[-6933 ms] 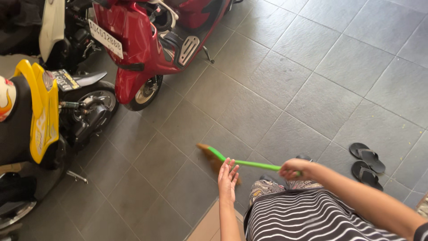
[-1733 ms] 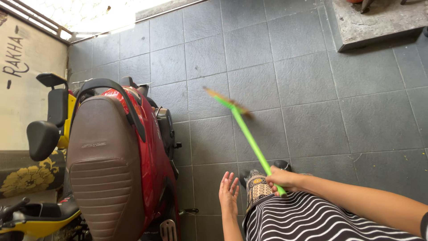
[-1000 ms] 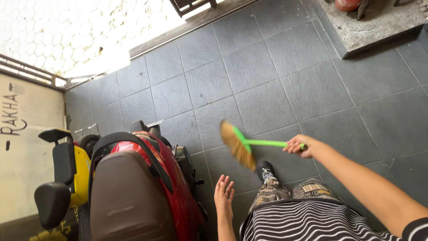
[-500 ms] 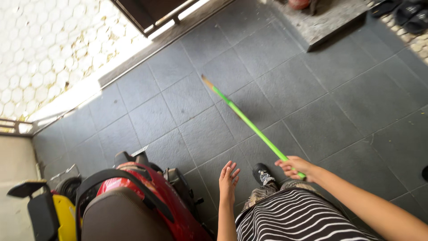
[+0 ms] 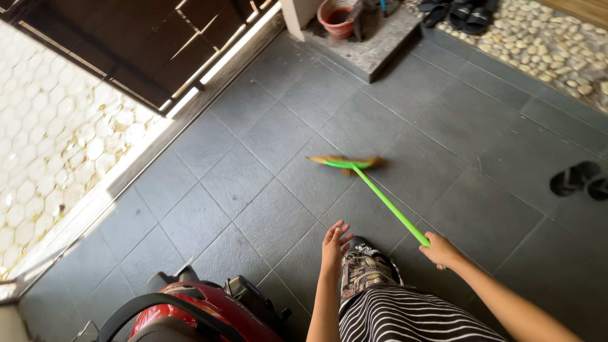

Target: The person sweeps debris from a tiled floor out through a doorway using a broom and then continues sweeping different tiled surfaces in the house.

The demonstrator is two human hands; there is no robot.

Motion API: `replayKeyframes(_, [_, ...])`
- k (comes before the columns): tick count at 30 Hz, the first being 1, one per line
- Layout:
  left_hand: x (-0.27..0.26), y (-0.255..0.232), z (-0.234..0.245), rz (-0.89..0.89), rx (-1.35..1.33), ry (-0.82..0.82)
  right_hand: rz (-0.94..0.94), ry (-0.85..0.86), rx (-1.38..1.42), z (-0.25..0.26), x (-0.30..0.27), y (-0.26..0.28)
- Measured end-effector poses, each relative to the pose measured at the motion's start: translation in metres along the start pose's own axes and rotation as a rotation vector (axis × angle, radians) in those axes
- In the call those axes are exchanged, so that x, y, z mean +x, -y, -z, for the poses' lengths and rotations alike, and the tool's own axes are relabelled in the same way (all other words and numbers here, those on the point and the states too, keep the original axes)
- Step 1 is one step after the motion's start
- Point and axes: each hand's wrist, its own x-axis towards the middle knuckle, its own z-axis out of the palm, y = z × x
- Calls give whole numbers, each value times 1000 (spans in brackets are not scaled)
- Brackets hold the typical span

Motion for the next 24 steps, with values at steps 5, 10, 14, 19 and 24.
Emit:
replayKeyframes(5, [-22, 49, -22, 62, 80, 119, 11, 160, 783, 18, -94, -81])
replayKeyframes(10, [-37, 62, -44, 76, 163, 216, 6, 62, 1070, 45, -169, -165])
replayKeyframes(14, [-51, 50, -58, 56, 201, 263, -73, -122, 1298, 39, -189, -227])
replayKeyframes(19, [-64, 30, -53, 27, 203, 270, -191, -243, 1540, 35, -173, -250])
replayKeyframes(24, [-54, 9, -20, 31, 211, 223, -295, -192, 1636, 42, -126, -259])
